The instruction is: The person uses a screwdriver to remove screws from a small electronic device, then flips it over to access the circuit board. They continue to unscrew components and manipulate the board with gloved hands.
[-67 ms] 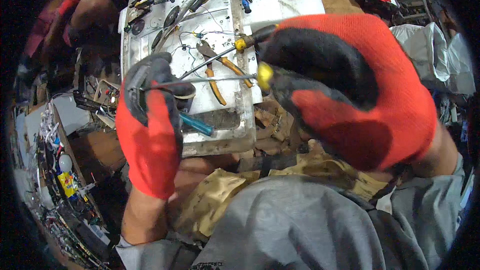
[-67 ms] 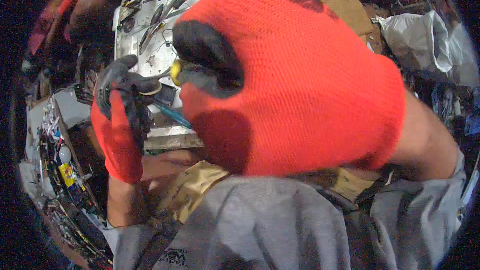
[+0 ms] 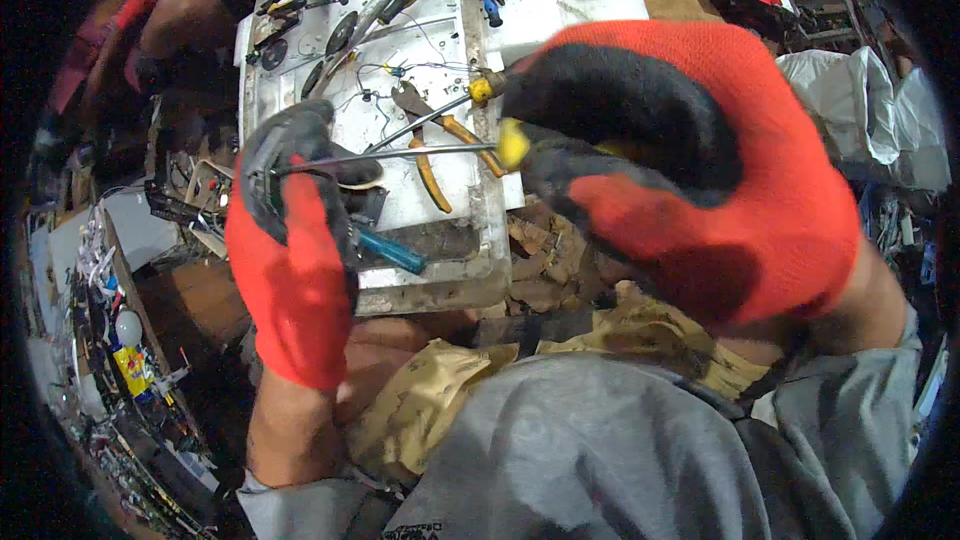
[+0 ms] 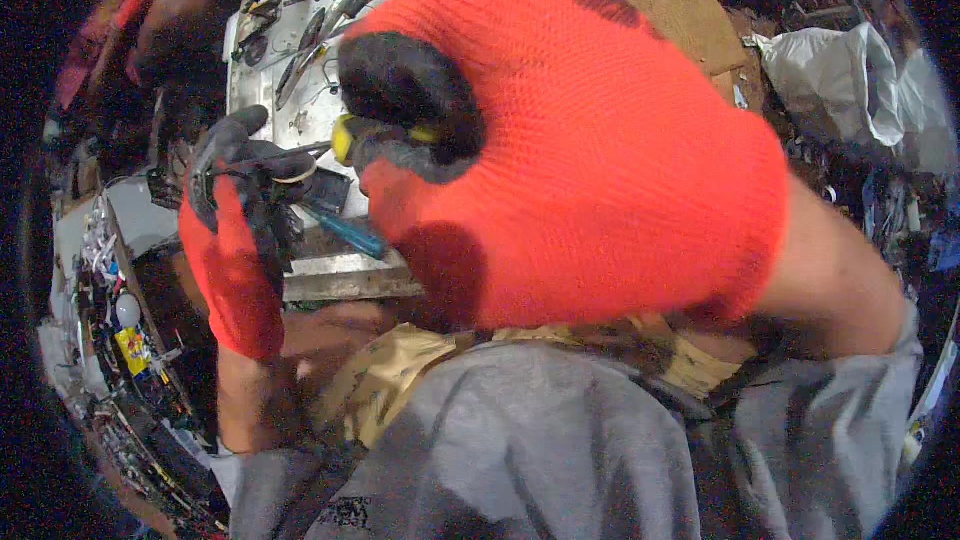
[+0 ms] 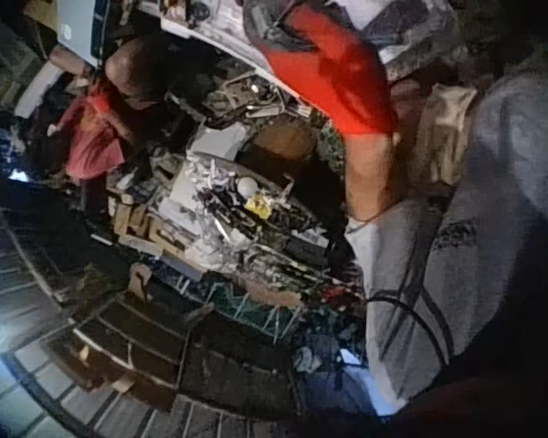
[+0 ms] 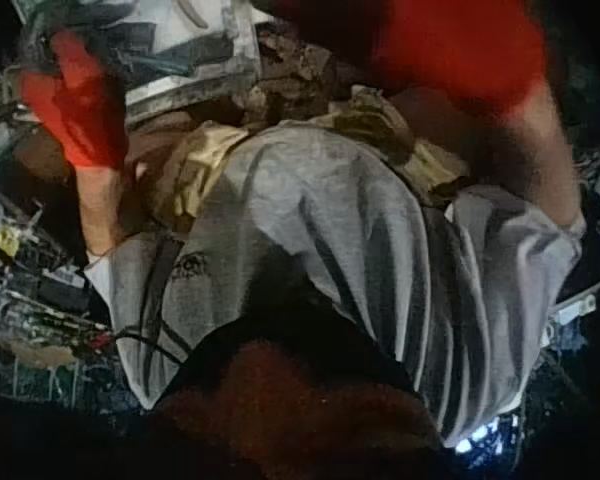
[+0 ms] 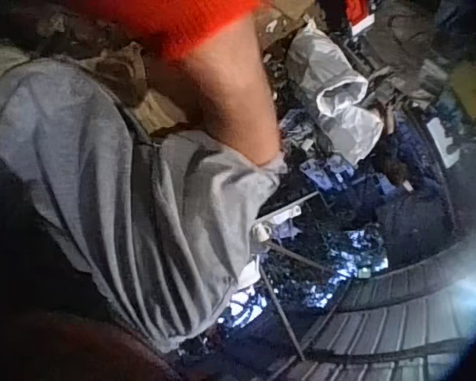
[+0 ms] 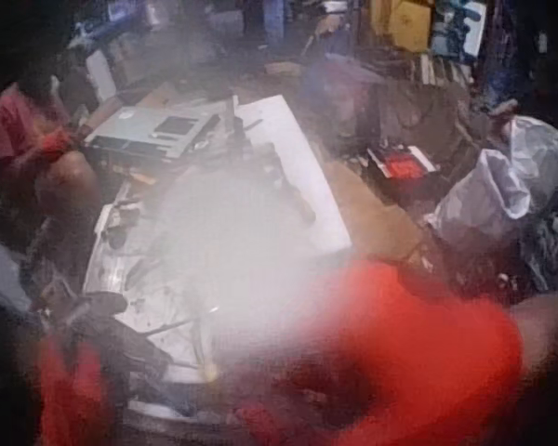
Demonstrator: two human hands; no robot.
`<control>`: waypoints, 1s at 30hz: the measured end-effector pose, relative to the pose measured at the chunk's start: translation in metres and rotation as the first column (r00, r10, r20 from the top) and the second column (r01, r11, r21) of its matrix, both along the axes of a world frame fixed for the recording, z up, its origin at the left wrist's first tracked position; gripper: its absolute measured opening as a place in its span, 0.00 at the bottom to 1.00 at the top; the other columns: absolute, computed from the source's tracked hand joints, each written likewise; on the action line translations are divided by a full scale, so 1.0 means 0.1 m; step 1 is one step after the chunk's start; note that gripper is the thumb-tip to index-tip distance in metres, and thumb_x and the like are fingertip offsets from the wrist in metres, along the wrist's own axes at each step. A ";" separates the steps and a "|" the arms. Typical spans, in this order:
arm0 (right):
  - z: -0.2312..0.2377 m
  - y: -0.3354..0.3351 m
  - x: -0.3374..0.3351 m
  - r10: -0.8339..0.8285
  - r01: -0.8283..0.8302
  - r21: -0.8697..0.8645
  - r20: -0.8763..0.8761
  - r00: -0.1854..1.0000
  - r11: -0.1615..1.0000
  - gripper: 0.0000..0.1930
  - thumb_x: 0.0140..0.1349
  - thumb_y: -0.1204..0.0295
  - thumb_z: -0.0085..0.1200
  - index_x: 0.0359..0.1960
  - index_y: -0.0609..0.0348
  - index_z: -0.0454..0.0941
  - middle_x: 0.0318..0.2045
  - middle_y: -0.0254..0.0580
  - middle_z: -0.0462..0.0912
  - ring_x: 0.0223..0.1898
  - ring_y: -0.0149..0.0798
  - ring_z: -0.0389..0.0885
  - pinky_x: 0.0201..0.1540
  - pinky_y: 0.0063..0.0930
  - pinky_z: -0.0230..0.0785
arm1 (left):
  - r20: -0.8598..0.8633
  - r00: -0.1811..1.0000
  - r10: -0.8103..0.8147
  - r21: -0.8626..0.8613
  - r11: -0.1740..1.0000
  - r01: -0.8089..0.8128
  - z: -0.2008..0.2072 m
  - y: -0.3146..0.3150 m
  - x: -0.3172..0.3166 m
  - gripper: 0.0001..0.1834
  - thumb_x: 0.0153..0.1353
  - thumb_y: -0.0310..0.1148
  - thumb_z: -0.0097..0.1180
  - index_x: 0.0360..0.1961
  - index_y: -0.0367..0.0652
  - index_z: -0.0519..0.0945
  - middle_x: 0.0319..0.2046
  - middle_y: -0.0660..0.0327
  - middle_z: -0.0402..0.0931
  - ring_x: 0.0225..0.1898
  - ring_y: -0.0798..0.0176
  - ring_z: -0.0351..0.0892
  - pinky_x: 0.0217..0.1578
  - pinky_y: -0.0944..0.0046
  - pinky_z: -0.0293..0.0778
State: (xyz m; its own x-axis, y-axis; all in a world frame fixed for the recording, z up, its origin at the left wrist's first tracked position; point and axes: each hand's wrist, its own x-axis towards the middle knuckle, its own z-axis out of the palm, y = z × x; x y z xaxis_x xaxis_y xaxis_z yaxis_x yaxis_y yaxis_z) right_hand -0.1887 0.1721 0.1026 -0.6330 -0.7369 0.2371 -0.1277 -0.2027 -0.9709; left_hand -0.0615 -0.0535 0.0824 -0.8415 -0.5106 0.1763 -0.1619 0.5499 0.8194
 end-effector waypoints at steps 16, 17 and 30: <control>-0.22 -0.22 -0.42 0.190 0.038 0.344 -0.604 0.774 0.938 0.16 0.54 0.71 0.62 0.44 0.64 0.77 0.43 0.46 0.80 0.47 0.43 0.78 0.51 0.38 0.70 | -0.071 0.993 0.091 0.226 0.971 -0.073 -0.35 -0.19 -0.10 0.22 0.74 0.43 0.43 0.56 0.34 0.73 0.34 0.54 0.82 0.34 0.62 0.84 0.29 0.65 0.80; -0.23 -0.25 -0.42 0.183 0.055 0.327 -0.651 0.737 0.944 0.16 0.54 0.71 0.61 0.43 0.63 0.77 0.43 0.47 0.80 0.47 0.43 0.77 0.51 0.39 0.70 | -0.084 0.992 0.089 0.210 0.975 -0.070 -0.35 -0.20 -0.10 0.21 0.74 0.42 0.43 0.56 0.35 0.74 0.34 0.54 0.83 0.34 0.62 0.84 0.30 0.65 0.80; -0.50 -0.69 -0.75 0.000 0.027 0.010 -0.927 0.374 1.000 0.09 0.53 0.70 0.56 0.34 0.61 0.78 0.39 0.48 0.77 0.43 0.48 0.74 0.46 0.43 0.68 | -0.150 0.981 0.120 0.029 0.993 -0.117 -0.26 -0.22 -0.15 0.17 0.75 0.38 0.42 0.54 0.38 0.76 0.36 0.60 0.83 0.34 0.72 0.75 0.38 0.68 0.71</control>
